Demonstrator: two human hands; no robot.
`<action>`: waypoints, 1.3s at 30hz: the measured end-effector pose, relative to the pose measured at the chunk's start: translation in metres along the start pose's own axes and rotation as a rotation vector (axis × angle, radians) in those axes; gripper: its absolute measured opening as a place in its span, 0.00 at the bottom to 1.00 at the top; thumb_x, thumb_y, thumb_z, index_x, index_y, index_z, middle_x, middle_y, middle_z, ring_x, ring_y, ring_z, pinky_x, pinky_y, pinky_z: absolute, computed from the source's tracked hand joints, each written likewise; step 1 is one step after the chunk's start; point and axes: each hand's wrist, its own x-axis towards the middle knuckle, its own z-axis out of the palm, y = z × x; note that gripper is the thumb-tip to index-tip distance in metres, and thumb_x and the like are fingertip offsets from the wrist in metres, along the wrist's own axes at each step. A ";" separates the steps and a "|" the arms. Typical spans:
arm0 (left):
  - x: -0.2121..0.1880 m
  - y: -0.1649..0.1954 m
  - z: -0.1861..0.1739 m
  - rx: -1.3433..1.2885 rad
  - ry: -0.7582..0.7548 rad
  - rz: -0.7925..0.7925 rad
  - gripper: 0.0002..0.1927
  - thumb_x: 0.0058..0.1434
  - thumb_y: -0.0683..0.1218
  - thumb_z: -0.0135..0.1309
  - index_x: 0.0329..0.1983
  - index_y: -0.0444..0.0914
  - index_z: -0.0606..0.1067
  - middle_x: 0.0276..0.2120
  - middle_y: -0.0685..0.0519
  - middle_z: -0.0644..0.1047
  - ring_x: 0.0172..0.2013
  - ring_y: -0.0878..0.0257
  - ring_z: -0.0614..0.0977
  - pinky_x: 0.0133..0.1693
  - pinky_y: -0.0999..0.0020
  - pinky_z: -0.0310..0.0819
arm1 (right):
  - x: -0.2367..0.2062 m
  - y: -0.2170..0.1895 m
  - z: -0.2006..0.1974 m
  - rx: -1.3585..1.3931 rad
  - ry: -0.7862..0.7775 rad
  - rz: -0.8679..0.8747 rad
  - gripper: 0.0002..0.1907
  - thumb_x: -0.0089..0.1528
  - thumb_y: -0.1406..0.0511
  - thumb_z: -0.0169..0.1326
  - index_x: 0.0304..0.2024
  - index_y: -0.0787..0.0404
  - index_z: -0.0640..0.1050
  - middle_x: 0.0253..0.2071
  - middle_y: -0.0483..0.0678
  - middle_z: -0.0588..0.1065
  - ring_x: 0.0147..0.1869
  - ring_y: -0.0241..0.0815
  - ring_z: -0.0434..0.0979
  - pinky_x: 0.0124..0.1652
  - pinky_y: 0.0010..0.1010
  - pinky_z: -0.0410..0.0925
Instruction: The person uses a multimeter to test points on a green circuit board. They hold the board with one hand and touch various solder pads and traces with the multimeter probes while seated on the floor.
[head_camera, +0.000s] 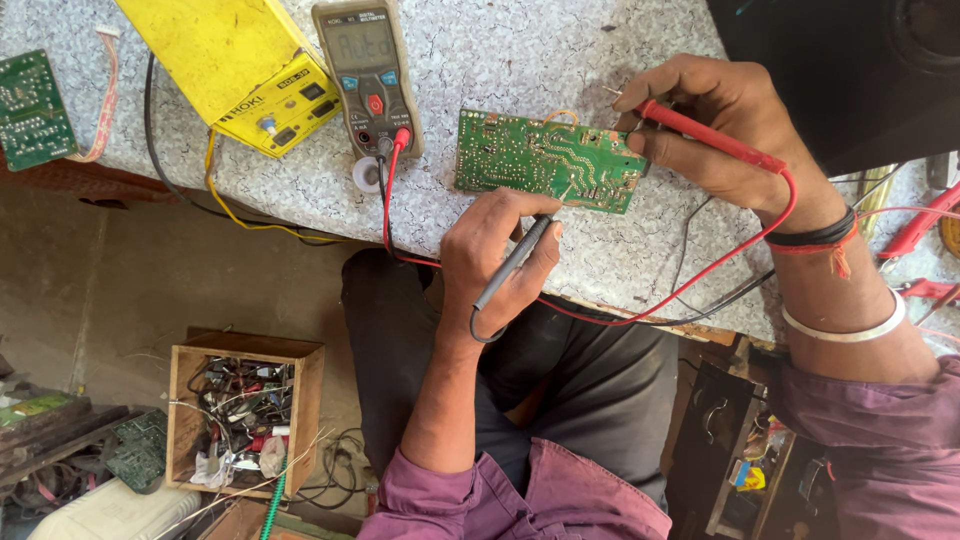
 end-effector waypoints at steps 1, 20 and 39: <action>0.000 0.000 0.000 0.002 -0.001 0.000 0.09 0.61 0.41 0.63 0.44 0.39 0.77 0.36 0.53 0.79 0.30 0.59 0.77 0.35 0.64 0.72 | 0.000 0.000 0.000 -0.002 -0.002 -0.002 0.14 0.67 0.75 0.59 0.56 0.67 0.76 0.46 0.47 0.79 0.51 0.33 0.79 0.53 0.25 0.73; 0.001 0.001 -0.004 -0.019 -0.048 0.030 0.09 0.61 0.41 0.62 0.44 0.40 0.77 0.36 0.53 0.79 0.33 0.58 0.79 0.36 0.64 0.74 | 0.002 -0.002 0.001 0.012 -0.018 -0.015 0.14 0.68 0.76 0.59 0.56 0.67 0.76 0.46 0.46 0.78 0.49 0.32 0.78 0.51 0.24 0.73; 0.002 0.001 -0.001 0.019 -0.041 0.077 0.10 0.61 0.40 0.63 0.43 0.40 0.76 0.37 0.52 0.80 0.38 0.54 0.82 0.42 0.61 0.76 | 0.003 -0.006 0.002 -0.032 -0.002 0.002 0.14 0.68 0.75 0.58 0.56 0.67 0.76 0.47 0.46 0.78 0.51 0.33 0.79 0.51 0.24 0.73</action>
